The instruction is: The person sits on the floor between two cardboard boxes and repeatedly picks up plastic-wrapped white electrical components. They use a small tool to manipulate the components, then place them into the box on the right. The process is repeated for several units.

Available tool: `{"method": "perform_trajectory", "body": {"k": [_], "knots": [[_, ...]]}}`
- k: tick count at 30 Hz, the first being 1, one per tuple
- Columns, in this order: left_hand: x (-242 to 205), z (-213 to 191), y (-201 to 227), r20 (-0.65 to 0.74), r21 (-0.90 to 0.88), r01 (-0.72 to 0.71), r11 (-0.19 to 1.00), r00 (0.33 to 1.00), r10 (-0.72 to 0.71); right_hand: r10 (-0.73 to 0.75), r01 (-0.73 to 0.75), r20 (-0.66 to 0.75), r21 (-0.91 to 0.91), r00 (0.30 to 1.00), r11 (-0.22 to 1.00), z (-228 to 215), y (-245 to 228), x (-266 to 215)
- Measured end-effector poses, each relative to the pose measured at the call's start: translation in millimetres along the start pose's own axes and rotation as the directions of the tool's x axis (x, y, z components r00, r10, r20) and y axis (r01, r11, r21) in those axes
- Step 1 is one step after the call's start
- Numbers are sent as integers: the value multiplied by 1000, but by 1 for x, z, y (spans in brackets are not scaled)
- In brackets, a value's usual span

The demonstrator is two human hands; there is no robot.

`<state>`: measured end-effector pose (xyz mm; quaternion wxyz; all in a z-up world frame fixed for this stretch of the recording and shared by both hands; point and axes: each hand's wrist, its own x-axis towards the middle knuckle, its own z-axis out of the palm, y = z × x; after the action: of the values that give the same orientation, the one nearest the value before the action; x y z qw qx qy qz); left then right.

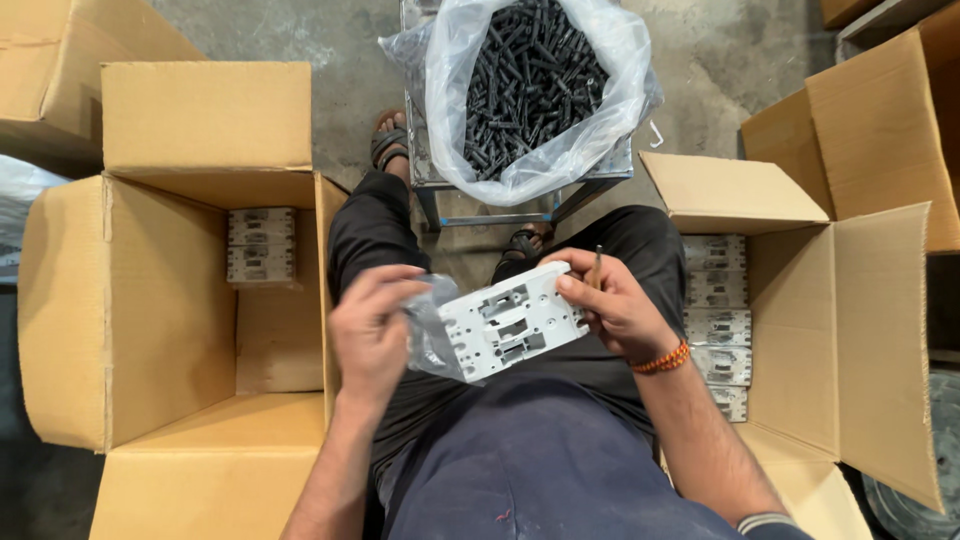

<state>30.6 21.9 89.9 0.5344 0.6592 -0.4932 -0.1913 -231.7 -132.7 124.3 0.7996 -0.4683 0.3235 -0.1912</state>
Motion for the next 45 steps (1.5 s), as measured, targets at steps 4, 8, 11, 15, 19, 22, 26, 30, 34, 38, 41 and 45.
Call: {"method": "perform_trajectory", "body": {"k": [4, 8, 11, 15, 19, 22, 26, 30, 34, 38, 41, 45], "knots": [[-2, 12, 10, 473, -567, 543, 620, 830, -295, 21, -9, 126, -97, 992, 995, 15, -13, 15], [-10, 7, 12, 731, -551, 818, 163, 568, -379, 57, -13, 140, -295, 988, 955, 27, -19, 31], [-14, 2, 9, 760, -471, 800, 371, 582, -291, 111, -5, 264, -371, 958, 929, 33, -21, 46], [-14, 2, 15, 753, -542, 819, 188, 572, -325, 38, 106, 241, -557, 970, 823, 39, -25, 64], [-18, 6, 20, 683, -637, 759, 134, 637, -358, -138, 154, 76, -653, 988, 742, 23, -45, 83], [-20, 9, 20, 583, -721, 681, 130, 697, -418, -370, 117, -138, -799, 919, 589, 3, -66, 104], [-22, 14, 18, 471, -785, 598, 159, 744, -474, -555, 82, -148, -926, 819, 369, -10, -78, 136], [-21, 16, 17, 402, -801, 567, 193, 747, -530, -646, 212, 135, -976, 751, 42, -1, -73, 167], [-22, 13, 17, 358, -827, 529, 193, 758, -545, -630, 137, 147, -988, 763, -65, 8, -68, 189], [-21, 10, 18, 304, -830, 503, 239, 768, -563, -588, 37, 94, -993, 803, -108, 1, -66, 197], [-22, 11, 22, 279, -836, 483, 260, 782, -558, -575, 74, 126, -991, 809, -112, -7, -65, 202], [-19, 15, 26, 253, -833, 458, 312, 815, -522, -712, 184, 176, -981, 680, -67, -8, -80, 195]]}}
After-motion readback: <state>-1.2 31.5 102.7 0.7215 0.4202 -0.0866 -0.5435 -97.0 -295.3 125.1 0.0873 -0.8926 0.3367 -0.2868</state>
